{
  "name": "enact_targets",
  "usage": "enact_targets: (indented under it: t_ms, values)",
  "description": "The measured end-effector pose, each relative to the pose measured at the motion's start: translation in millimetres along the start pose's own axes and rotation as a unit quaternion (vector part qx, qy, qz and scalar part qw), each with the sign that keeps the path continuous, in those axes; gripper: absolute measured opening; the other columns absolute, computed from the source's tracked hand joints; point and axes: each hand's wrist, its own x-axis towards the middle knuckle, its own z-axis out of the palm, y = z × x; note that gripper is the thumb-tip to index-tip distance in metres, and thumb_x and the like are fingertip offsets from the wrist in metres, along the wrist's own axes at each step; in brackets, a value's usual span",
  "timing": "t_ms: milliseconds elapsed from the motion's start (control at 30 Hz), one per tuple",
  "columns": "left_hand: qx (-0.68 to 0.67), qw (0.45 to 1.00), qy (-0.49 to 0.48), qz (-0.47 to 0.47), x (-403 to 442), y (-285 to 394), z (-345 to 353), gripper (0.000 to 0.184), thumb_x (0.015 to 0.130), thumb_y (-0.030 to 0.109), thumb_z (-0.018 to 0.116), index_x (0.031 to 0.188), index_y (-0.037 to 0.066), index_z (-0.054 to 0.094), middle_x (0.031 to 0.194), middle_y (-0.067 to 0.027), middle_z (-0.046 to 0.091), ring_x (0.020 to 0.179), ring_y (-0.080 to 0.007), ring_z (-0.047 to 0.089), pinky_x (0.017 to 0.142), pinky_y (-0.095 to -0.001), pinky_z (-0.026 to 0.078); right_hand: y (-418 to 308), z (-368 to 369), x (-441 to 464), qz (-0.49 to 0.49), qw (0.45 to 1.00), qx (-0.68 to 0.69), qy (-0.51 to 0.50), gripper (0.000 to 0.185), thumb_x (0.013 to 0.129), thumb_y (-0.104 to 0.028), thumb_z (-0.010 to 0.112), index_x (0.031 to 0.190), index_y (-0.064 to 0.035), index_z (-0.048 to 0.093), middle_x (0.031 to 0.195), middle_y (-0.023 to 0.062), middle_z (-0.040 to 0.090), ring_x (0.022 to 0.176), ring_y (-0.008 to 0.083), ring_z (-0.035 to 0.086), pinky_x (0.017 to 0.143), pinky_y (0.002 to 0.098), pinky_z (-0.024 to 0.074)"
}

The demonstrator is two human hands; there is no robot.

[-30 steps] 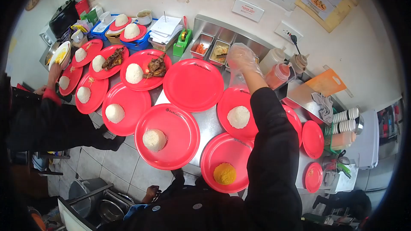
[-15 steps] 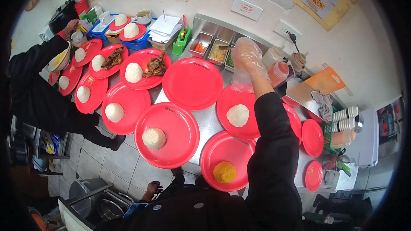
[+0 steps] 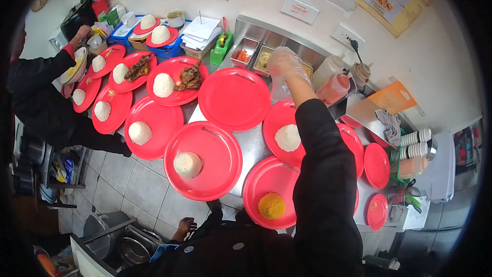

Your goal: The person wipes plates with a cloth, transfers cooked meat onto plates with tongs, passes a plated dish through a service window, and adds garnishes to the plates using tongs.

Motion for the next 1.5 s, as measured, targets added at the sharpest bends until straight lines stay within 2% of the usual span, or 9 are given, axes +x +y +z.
enact_targets:
  t_ms: [200, 400, 467, 633, 933, 1000, 1067, 1267, 1500]
  values:
    - [-0.025, 1.0, 0.003, 0.001, -0.5, -4.6, -0.9, 0.026, 0.088, 0.021, 0.054, 0.107, 0.003, 0.052, 0.079, -0.0178, 0.063, 0.059, -0.0257, 0.062, 0.048, -0.0357, 0.05, 3.9, -10.0, -2.4, 0.071, 0.995, 0.052, 0.04, 0.023, 0.072, -0.016, 0.058, 0.087, -0.0005, 0.067, 0.096, 0.0225, 0.062, 0.094, 0.0363, 0.06, 0.08, 0.0414, 0.0487]
    - [-0.009, 1.0, -0.001, -0.007, 5.8, -2.4, -1.5, 0.026, 0.089, 0.02, 0.054, 0.108, 0.003, 0.051, 0.081, -0.0191, 0.064, 0.059, -0.0263, 0.062, 0.047, -0.0357, 0.05, 27.4, -11.3, -8.0, 0.033, 0.991, 0.046, 0.121, 0.025, 0.074, -0.026, 0.062, 0.083, -0.0027, 0.066, 0.094, 0.0211, 0.063, 0.091, 0.036, 0.06, 0.078, 0.0442, 0.0482]
    - [0.032, 0.999, -0.018, 0.002, 6.8, 3.4, -0.2, 0.032, 0.089, 0.021, 0.053, 0.114, 0.001, 0.049, 0.09, -0.0212, 0.063, 0.072, -0.0319, 0.064, 0.06, -0.0428, 0.054, 31.0, -7.8, -16.1, 0.049, 0.987, 0.063, 0.137, 0.026, 0.073, -0.027, 0.062, 0.081, -0.0024, 0.066, 0.091, 0.0214, 0.063, 0.089, 0.0363, 0.06, 0.077, 0.0435, 0.0478]
    - [0.037, 0.999, -0.008, 0.023, 3.9, 15.1, 5.4, 0.028, 0.089, 0.023, 0.054, 0.107, 0.002, 0.052, 0.082, -0.0183, 0.064, 0.063, -0.0271, 0.064, 0.051, -0.0358, 0.053, 56.9, -14.1, -29.2, 0.033, 0.983, 0.082, 0.162, 0.029, 0.074, -0.029, 0.064, 0.083, -0.0018, 0.066, 0.083, 0.022, 0.063, 0.085, 0.036, 0.061, 0.077, 0.0405, 0.0471]
    - [0.089, 0.995, -0.023, 0.042, 13.0, 11.4, 8.7, 0.03, 0.089, 0.025, 0.053, 0.109, 0.002, 0.052, 0.081, -0.018, 0.065, 0.062, -0.0266, 0.064, 0.049, -0.0349, 0.052, 68.1, -110.4, -204.2, 0.035, 0.935, 0.299, 0.191, 0.033, 0.081, -0.024, 0.06, 0.097, 0.0047, 0.062, 0.082, 0.0167, 0.065, 0.077, 0.0261, 0.062, 0.071, 0.0357, 0.0471]
    - [0.098, 0.994, -0.028, 0.044, 14.2, 13.7, 11.5, 0.029, 0.089, 0.024, 0.053, 0.108, 0.002, 0.053, 0.08, -0.0179, 0.064, 0.06, -0.0263, 0.063, 0.049, -0.0351, 0.051, 81.4, -111.7, -241.5, -0.024, 0.944, 0.291, 0.155, 0.029, 0.082, -0.02, 0.06, 0.097, 0.0049, 0.062, 0.081, 0.013, 0.065, 0.077, 0.0199, 0.06, 0.071, 0.0318, 0.0472]
    - [0.097, 0.994, -0.038, 0.034, 18.2, 17.0, 14.3, 0.028, 0.088, 0.023, 0.054, 0.107, 0.002, 0.053, 0.08, -0.0175, 0.064, 0.059, -0.0255, 0.062, 0.048, -0.0347, 0.05, 90.2, -90.3, -280.4, -0.04, 0.931, 0.322, 0.167, 0.027, 0.083, -0.018, 0.059, 0.098, 0.0033, 0.062, 0.086, 0.0138, 0.065, 0.078, 0.0186, 0.061, 0.07, 0.031, 0.0475]
    - [0.134, 0.989, -0.049, 0.041, 16.9, 29.9, 26.0, 0.028, 0.087, 0.023, 0.056, 0.107, 0.003, 0.053, 0.081, -0.0175, 0.064, 0.06, -0.0254, 0.062, 0.048, -0.0347, 0.05, 99.5, -4.4, -349.7, -0.069, 0.984, 0.144, 0.084, 0.025, 0.08, -0.024, 0.064, 0.095, -0.0039, 0.063, 0.09, 0.0144, 0.064, 0.078, 0.0303, 0.06, 0.065, 0.039, 0.048]
    - [0.151, 0.986, -0.056, 0.038, 12.5, 43.1, 34.0, 0.027, 0.085, 0.021, 0.057, 0.107, 0.004, 0.053, 0.08, -0.0165, 0.064, 0.06, -0.0246, 0.062, 0.046, -0.033, 0.049, 85.4, 58.9, -362.7, 0.019, 0.996, 0.08, 0.018, 0.03, 0.074, -0.025, 0.068, 0.097, -0.0066, 0.064, 0.077, 0.0118, 0.06, 0.076, 0.0326, 0.058, 0.066, 0.0439, 0.046]
